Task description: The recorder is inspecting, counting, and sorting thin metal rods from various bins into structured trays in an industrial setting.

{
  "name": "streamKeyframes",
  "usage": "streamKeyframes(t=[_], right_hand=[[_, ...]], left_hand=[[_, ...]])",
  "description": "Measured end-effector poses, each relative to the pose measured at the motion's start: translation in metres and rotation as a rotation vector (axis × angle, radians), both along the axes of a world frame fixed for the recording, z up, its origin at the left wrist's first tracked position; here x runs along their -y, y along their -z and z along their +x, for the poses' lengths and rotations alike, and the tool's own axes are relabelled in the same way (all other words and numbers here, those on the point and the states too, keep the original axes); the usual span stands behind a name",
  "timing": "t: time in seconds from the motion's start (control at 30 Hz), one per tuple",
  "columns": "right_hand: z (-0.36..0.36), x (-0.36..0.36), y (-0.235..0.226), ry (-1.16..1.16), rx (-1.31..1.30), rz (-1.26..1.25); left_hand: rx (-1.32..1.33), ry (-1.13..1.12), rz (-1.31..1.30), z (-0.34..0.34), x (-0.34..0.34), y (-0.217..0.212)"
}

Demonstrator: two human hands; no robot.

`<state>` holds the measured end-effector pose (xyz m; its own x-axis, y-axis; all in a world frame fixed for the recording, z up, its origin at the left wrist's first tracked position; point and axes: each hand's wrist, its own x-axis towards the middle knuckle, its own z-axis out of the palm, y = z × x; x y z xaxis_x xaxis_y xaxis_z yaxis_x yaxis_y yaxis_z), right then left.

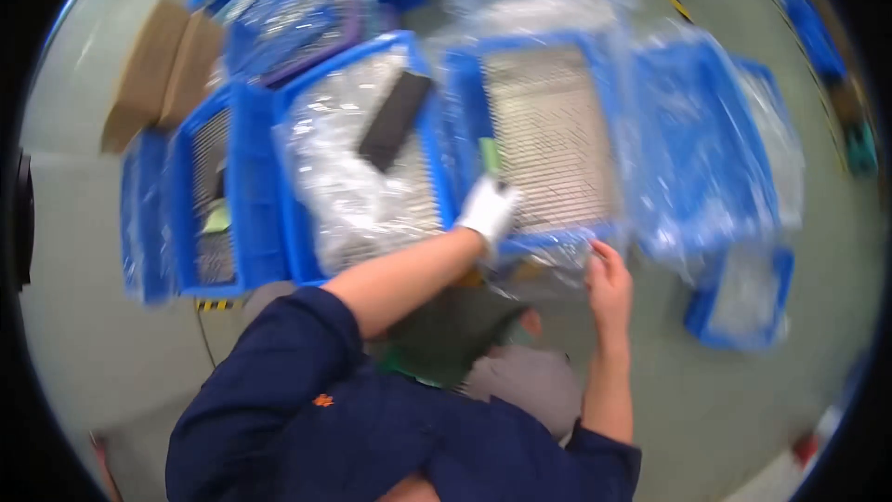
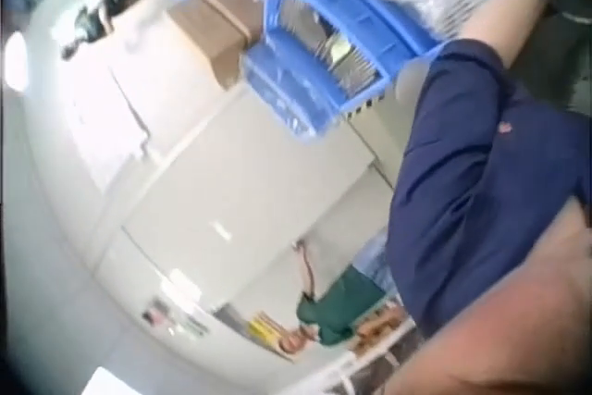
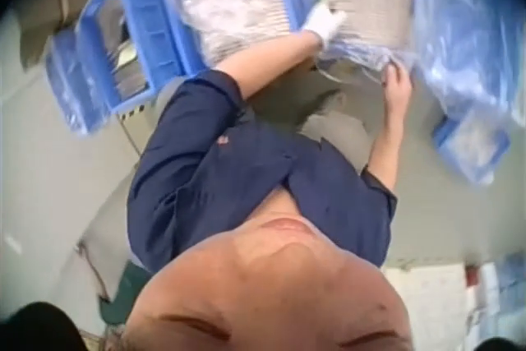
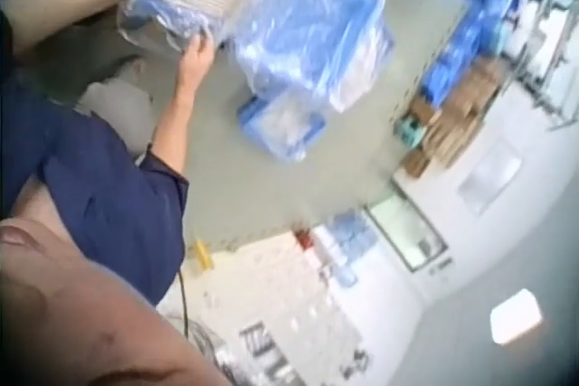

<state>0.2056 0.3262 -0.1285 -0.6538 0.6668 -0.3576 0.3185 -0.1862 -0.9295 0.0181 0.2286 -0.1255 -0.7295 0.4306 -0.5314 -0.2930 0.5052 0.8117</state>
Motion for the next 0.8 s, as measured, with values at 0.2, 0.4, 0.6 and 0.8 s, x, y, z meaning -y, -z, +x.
streamKeyframes(t=[0.2,0.4,0.6,0.8], right_hand=[[0.048,-0.002,0.011,0.081,0.011,-0.044],[0.043,0.014,0.017,0.025,-0.032,-0.133],[0.048,0.01,0.011,0.026,-0.025,-0.213],[0.045,0.005,0.009,0.052,-0.027,-0.247]], left_hand=[[-0.065,-0.148,-0.123,0.019,-0.043,0.041],[-0.001,-0.133,-0.049,0.003,-0.045,0.093],[-0.074,-0.05,-0.071,0.015,-0.053,0.073],[0.092,-0.084,-0.051,0.01,-0.058,0.094]])
